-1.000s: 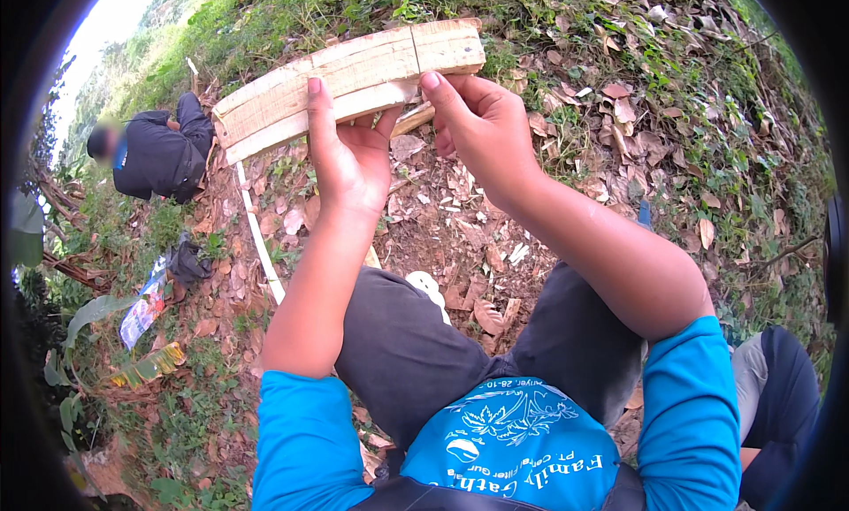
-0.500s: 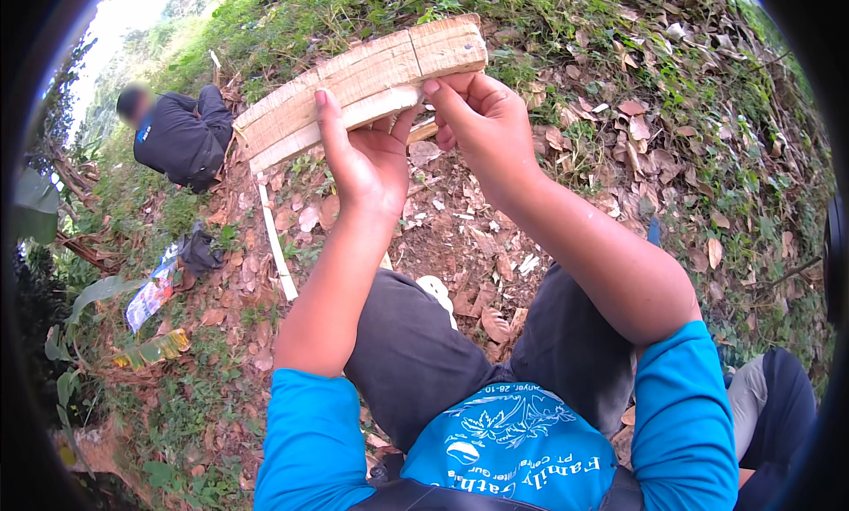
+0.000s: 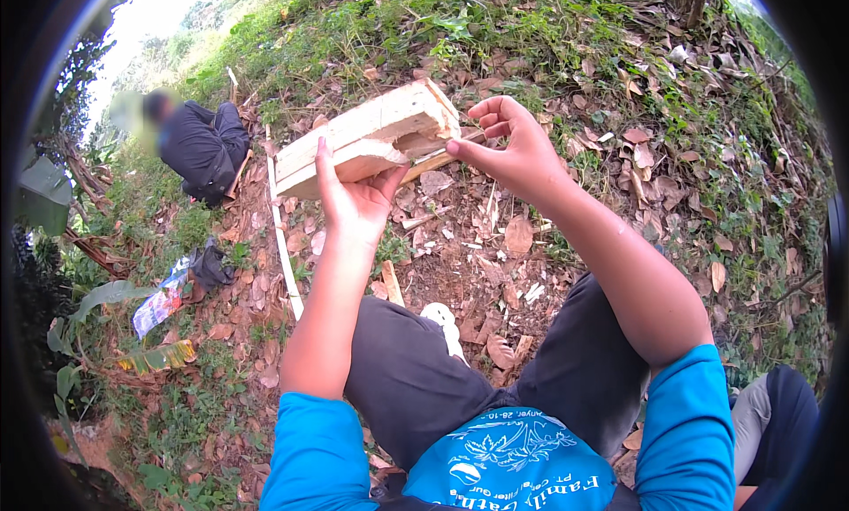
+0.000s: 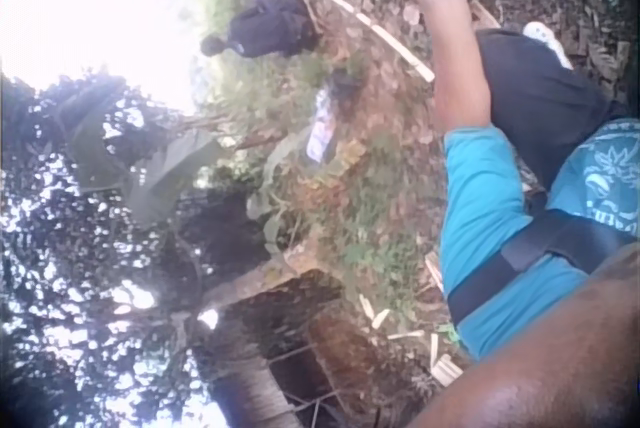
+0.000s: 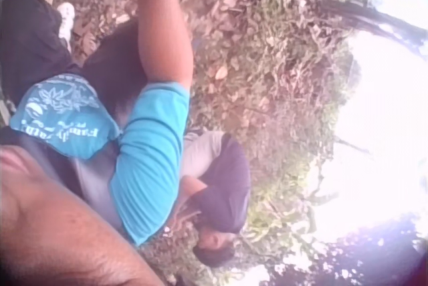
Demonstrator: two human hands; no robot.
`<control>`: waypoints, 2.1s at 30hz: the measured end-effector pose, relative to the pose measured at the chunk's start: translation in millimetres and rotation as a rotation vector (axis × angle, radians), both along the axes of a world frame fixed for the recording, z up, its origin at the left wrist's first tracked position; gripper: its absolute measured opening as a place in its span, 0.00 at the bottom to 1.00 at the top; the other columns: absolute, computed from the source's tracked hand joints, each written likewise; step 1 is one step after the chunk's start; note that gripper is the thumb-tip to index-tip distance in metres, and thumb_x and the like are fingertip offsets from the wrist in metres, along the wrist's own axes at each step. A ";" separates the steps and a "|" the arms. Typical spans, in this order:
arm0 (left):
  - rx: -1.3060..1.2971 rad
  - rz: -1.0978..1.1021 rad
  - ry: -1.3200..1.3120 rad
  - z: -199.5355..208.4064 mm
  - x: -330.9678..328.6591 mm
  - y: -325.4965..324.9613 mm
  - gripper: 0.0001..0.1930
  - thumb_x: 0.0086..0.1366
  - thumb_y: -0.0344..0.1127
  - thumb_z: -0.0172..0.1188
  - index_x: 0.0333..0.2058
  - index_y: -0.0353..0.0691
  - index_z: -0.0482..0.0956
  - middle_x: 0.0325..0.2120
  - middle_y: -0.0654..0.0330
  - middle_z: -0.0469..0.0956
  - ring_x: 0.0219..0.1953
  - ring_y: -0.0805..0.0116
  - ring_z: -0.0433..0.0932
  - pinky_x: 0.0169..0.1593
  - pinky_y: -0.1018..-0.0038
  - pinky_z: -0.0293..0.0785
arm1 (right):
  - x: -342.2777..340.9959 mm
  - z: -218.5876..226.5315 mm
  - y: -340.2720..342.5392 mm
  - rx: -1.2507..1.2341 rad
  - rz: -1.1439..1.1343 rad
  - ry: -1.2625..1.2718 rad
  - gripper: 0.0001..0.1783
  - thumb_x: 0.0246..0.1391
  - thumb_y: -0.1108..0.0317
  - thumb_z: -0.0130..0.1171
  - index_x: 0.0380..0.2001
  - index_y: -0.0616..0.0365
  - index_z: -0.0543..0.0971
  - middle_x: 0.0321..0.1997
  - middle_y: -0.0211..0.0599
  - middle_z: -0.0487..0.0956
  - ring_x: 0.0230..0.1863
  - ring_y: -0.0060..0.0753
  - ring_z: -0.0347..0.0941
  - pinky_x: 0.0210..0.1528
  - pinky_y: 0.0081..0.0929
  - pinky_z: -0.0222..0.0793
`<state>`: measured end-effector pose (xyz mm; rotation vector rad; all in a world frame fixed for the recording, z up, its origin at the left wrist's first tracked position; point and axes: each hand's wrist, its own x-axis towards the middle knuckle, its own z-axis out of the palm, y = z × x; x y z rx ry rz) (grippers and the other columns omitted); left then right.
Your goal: The person sits on the ground and uses a red-handled knife to carve a rectangular hole into a small block of wood. They repeatedly cut and scrape the wood, occasionally pausing to inspect the progress and remove wood chips.
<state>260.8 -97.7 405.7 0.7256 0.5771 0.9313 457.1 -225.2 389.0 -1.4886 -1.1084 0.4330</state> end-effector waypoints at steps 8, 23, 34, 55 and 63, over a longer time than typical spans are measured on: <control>0.005 -0.568 0.184 -4.1 -11.0 0.9 0.46 0.69 0.73 0.46 0.66 0.34 0.60 0.52 0.45 0.77 0.48 0.55 0.83 0.45 0.62 0.89 | -13.3 -3.3 1.4 0.133 0.073 0.262 0.30 0.46 0.57 0.76 0.50 0.60 0.79 0.44 0.39 0.85 0.45 0.30 0.82 0.50 0.30 0.77; 1.670 -0.376 1.354 -68.3 -60.0 -37.4 0.74 0.42 0.59 0.81 0.73 0.38 0.32 0.70 0.39 0.49 0.73 0.37 0.54 0.72 0.53 0.59 | -25.8 6.3 -51.2 -0.413 -0.113 -0.152 0.32 0.41 0.43 0.73 0.40 0.59 0.80 0.39 0.45 0.85 0.43 0.41 0.83 0.47 0.37 0.76; 1.664 0.158 1.310 -34.7 -68.8 -31.4 0.49 0.37 0.48 0.82 0.59 0.49 0.65 0.48 0.57 0.69 0.53 0.52 0.73 0.54 0.53 0.68 | -76.6 5.5 -72.3 0.114 -0.300 -0.444 0.27 0.59 0.56 0.68 0.56 0.60 0.73 0.33 0.31 0.79 0.33 0.23 0.76 0.37 0.25 0.74; 1.827 0.478 1.340 -9.6 -40.9 -28.7 0.46 0.39 0.56 0.79 0.58 0.50 0.69 0.47 0.59 0.69 0.52 0.55 0.70 0.55 0.54 0.61 | -63.4 18.6 -38.4 -0.267 0.415 0.281 0.52 0.62 0.51 0.65 0.74 0.68 0.47 0.35 0.46 0.84 0.33 0.28 0.81 0.29 0.26 0.73; 1.877 0.468 1.269 -9.7 -45.0 -20.0 0.43 0.38 0.47 0.78 0.57 0.51 0.70 0.47 0.59 0.71 0.51 0.56 0.71 0.55 0.54 0.61 | -62.1 22.0 -34.1 -0.329 0.451 0.283 0.42 0.63 0.52 0.64 0.67 0.68 0.59 0.31 0.38 0.83 0.27 0.21 0.76 0.26 0.23 0.69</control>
